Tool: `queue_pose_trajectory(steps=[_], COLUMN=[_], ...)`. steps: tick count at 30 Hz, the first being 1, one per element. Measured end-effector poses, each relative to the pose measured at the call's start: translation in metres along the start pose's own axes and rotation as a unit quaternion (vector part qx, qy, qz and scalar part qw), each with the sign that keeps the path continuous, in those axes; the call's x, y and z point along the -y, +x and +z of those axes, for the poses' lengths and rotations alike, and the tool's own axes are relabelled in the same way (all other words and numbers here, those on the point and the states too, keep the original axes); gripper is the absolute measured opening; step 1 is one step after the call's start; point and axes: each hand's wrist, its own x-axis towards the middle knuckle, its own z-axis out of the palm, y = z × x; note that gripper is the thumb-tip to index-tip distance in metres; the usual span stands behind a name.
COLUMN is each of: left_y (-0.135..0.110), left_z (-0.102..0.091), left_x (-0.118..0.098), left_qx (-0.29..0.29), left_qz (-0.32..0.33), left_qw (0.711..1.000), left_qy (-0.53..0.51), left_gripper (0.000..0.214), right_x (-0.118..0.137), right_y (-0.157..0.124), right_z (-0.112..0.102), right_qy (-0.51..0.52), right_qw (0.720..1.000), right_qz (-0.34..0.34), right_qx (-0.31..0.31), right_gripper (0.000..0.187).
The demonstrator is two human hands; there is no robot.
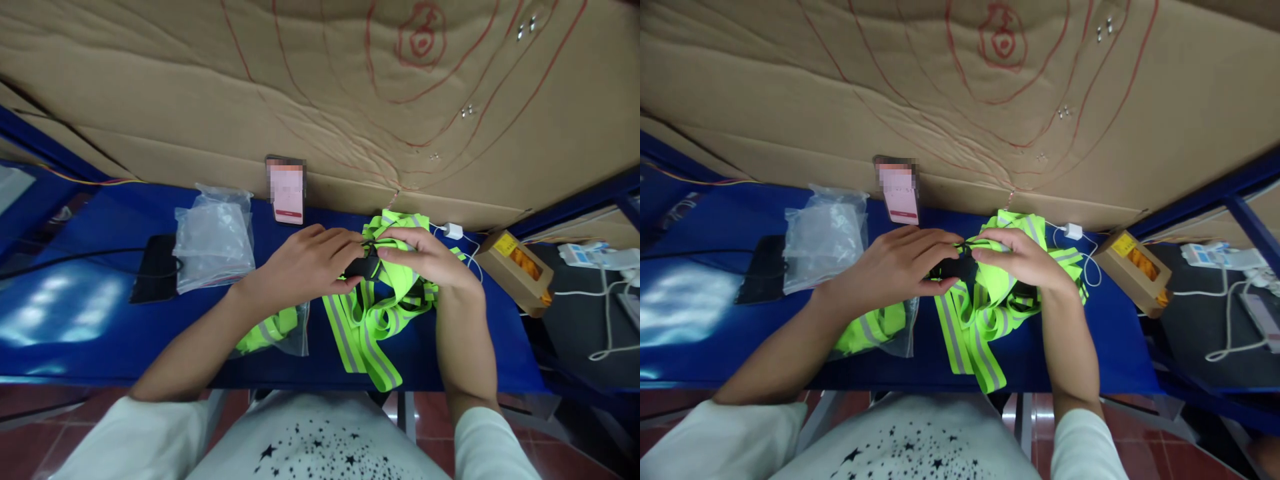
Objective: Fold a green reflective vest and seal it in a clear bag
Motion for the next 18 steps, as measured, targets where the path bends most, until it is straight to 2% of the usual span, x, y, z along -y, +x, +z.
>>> queue_pose_trajectory(steps=[3,6,8,10,14,16,18], left_y=[-0.003,-0.009,-0.013,-0.018,-0.027,-0.031,-0.033], left_z=[-0.002,-0.010,-0.017,-0.025,-0.035,-0.038,-0.041], left_x=[0.003,0.016,0.030,0.046,0.075,0.083,0.088], left_qx=[0.018,-0.002,-0.069,-0.143,-0.278,-0.373,-0.431], left_qz=[-0.017,-0.081,-0.149,-0.192,-0.168,-0.154,-0.137], left_qw=[0.998,0.983,0.959,0.918,0.836,0.803,0.790], left_qy=[-0.062,-0.163,-0.231,-0.316,-0.443,-0.439,-0.413], left_gripper=[0.041,0.044,0.032,0.023,0.020,0.028,0.034], right_x=[-0.005,-0.011,-0.012,-0.010,0.001,0.005,0.007], right_y=[-0.005,-0.017,-0.027,-0.038,-0.059,-0.069,-0.078], right_z=[-0.009,-0.024,-0.038,-0.050,-0.067,-0.073,-0.081], right_qy=[0.006,0.088,0.178,0.244,0.256,0.215,0.163], right_qw=[0.999,0.986,0.958,0.923,0.893,0.880,0.861], right_qz=[0.022,0.043,0.015,-0.044,-0.105,-0.121,-0.157], right_qx=[-0.036,-0.132,-0.224,-0.294,-0.354,-0.405,-0.455], right_gripper=[0.020,0.020,0.024,0.027,0.028,0.029,0.027])
